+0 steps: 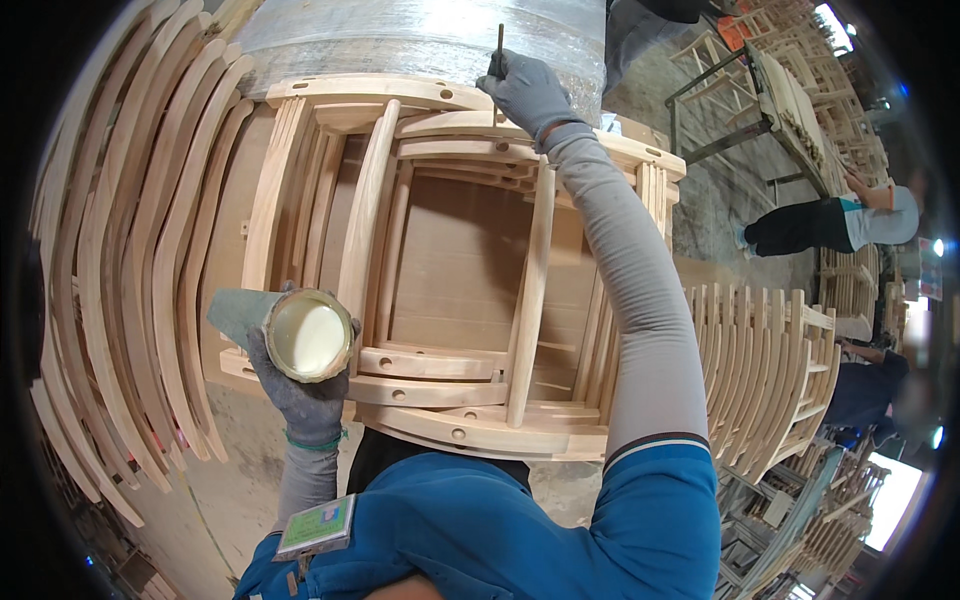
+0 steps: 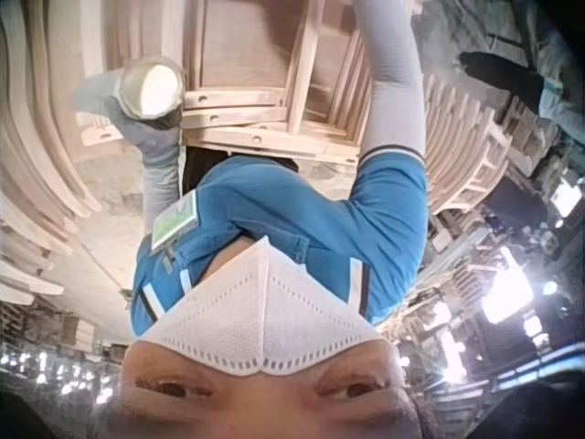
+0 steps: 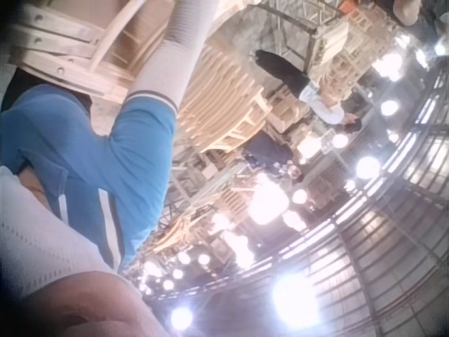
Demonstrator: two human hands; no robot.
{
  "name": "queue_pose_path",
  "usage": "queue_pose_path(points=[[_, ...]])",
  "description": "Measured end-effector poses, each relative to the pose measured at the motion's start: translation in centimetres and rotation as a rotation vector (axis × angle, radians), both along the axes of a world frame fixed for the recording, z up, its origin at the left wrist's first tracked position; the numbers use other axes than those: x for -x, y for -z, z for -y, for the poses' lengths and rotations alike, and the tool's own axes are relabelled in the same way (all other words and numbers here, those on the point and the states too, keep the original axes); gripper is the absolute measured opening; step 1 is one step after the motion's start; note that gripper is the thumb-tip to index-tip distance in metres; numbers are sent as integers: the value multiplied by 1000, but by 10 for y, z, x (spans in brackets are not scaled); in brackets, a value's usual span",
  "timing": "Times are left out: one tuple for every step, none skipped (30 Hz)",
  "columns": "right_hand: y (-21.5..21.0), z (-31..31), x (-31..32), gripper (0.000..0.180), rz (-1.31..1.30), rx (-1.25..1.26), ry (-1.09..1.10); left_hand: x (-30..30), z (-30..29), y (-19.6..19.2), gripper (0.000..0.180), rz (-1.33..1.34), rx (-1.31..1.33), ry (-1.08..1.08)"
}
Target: The person applies glue to the joints of wooden chair frames using a brush and a small container. They repeatedly dip the brush into the container and apply glue to various joints, then place the frames onto a stack.
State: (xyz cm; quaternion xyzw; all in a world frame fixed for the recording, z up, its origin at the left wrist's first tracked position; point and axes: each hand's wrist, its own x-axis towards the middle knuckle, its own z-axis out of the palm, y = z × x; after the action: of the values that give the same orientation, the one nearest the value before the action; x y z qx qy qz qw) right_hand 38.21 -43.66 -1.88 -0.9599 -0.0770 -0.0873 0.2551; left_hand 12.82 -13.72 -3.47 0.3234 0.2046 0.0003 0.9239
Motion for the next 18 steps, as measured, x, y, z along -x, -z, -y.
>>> queue_pose_path(points=[[-1, 2, 0, 32, -2, 12, 26, -1, 0, -1, 62, 3, -4, 9], [-3, 5, -1, 33, -4, 25, 52, -1, 1, 0, 62, 14, -36, 16], [-4, 7, -1, 33, -6, 36, 79, -2, 1, 1, 62, 25, -68, 24], [-6, 5, 0, 33, -6, 69, 88, -2, 1, 2, 62, 34, -105, 26], [-6, 1, 0, 34, -5, 103, 98, -4, 2, 1, 62, 35, -60, 16], [-6, -4, 0, 34, -5, 136, 109, -6, 4, -2, 62, 36, -15, 7], [-6, -6, 0, 34, -10, 104, 90, -8, 7, -4, 62, 38, 35, 8], [-6, -6, -1, 33, -12, 78, 77, -10, 11, -7, 62, 65, 32, 15], [-6, -6, -1, 33, -14, 53, 65, -11, 13, -10, 62, 91, 30, 23], [-5, -4, -2, 33, 17, 23, 80, -13, 16, -13, 62, 119, 31, 34], [-6, -5, -1, 32, 44, -10, 88, -14, 19, -13, 62, 135, 36, 52], [-9, -1, 2, 29, 13, -3, 136, -15, 21, -14, 62, 151, 42, 72], [-8, 7, 6, 28, 40, -71, 120, -15, 24, -16, 62, 166, 43, 93], [-8, 18, 12, 27, 70, -138, 108, -16, 29, -23, 61, 167, 14, 131], [-9, 32, 19, 26, 102, -203, 100, -19, 36, -23, 61, 174, 64, 177], [-12, 40, 31, 23, 128, -281, 104, -22, 40, -24, 60, 176, 102, 209], [-22, 42, 48, 21, 147, -478, 29, -25, 42, -22, 60, 173, 138, 225], [-39, 40, 71, 21, 81, -573, 19, -26, 47, -20, 59, 168, 26, 193]])
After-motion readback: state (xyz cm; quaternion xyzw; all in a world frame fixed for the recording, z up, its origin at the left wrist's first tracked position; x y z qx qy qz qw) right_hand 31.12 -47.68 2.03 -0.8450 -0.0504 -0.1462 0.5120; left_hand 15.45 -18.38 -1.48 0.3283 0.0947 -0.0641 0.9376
